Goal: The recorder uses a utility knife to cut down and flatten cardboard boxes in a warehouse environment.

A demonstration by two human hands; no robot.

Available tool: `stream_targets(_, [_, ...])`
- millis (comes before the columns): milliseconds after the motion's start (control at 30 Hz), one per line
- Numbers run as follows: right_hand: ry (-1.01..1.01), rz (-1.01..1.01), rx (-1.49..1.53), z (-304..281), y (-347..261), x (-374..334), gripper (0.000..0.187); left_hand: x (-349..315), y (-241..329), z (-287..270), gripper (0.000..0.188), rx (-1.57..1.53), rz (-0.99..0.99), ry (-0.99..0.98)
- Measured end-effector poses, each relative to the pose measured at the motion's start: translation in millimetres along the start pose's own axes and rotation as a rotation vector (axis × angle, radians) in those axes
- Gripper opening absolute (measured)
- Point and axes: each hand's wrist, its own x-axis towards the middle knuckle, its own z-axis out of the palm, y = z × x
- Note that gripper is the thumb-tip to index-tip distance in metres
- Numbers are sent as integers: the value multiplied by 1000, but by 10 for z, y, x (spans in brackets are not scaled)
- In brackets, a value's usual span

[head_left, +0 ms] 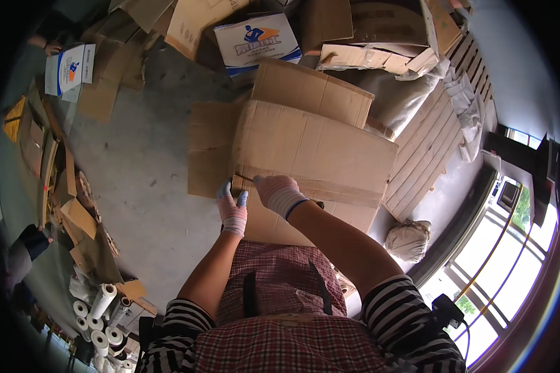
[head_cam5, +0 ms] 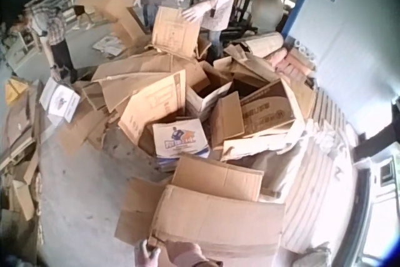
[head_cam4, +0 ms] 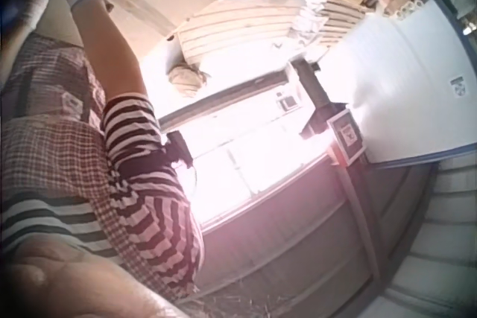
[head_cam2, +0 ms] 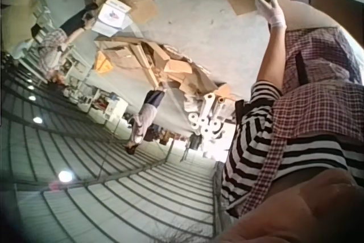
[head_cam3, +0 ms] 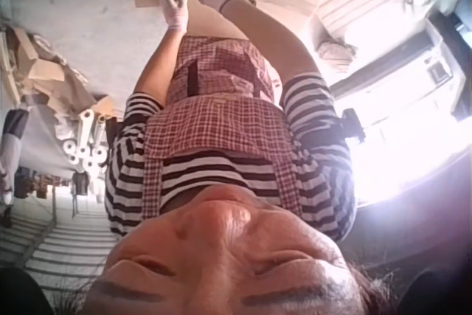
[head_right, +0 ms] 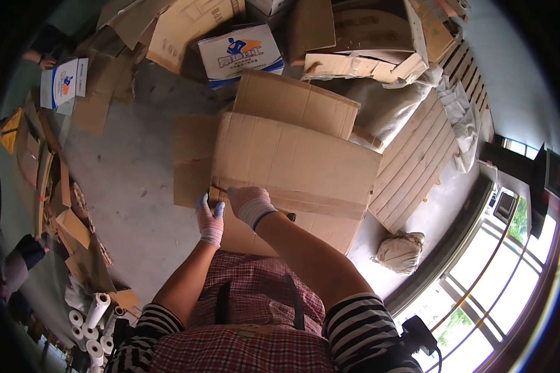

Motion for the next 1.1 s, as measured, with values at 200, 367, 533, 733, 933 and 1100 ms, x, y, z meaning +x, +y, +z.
stream_targets(200, [-75,-16,-78,63,4,80,26,30,14,-44,60,-7,-25,-54])
stream_targets(367, [-10,20,-54,109,-152,162,25,48,-46,-58,59,27,23,-27])
stream_targets(533, [-65,56,4,213,-121,305,26,68,-93,-34,58,-19,65,-14])
stream_targets(733, [-28,111,-95,156,458,11,25,58,-106,18,57,-27,43,-1])
stream_targets(933, [7,276,-162,518,1559,-578,27,57,-160,54,59,-5,90,23])
stream_targets(1100, [-98,201,-201,608,1965,-776,31,54,-110,62,60,-5,86,24])
